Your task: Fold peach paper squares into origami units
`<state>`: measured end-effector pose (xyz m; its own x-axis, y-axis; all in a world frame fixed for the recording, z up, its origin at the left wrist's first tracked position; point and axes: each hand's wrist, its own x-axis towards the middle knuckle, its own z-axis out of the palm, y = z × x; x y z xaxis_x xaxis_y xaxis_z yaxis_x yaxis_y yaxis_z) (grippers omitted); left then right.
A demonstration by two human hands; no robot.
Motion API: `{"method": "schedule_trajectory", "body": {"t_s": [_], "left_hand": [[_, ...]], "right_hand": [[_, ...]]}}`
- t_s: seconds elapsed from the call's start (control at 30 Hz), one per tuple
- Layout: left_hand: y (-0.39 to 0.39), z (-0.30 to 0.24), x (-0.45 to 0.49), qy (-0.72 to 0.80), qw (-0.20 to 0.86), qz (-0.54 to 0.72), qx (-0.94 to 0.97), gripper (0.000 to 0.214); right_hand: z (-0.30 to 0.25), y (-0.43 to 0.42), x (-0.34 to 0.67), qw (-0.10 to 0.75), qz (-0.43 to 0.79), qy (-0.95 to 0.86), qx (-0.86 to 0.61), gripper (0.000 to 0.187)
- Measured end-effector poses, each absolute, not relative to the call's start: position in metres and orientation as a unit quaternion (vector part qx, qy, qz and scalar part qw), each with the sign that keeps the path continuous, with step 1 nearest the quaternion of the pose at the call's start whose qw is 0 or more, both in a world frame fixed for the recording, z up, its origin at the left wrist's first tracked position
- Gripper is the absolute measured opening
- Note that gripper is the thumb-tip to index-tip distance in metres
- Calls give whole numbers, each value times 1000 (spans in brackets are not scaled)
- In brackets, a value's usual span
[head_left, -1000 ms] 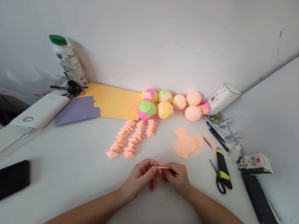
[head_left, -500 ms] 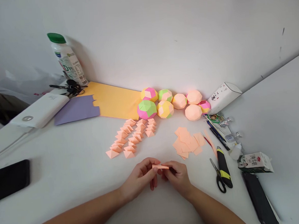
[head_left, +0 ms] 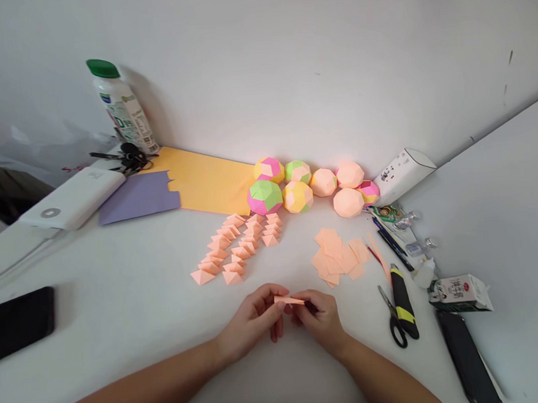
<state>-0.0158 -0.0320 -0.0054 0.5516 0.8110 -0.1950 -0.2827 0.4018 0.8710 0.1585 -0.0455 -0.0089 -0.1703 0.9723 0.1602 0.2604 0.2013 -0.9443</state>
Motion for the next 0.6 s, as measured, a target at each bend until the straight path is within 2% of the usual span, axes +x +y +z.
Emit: {"method": "schedule_trajectory", "body": {"t_s": [0.4,0.6], "left_hand": [[-31,-2,-17,326,765,339,439,34],[-32,0,-17,328,763,342,439,34]], "right_hand": [[-13,-48,159,418,433,-642,-475,13],[-12,-48,164,419,511,-620,-424,25]]}}
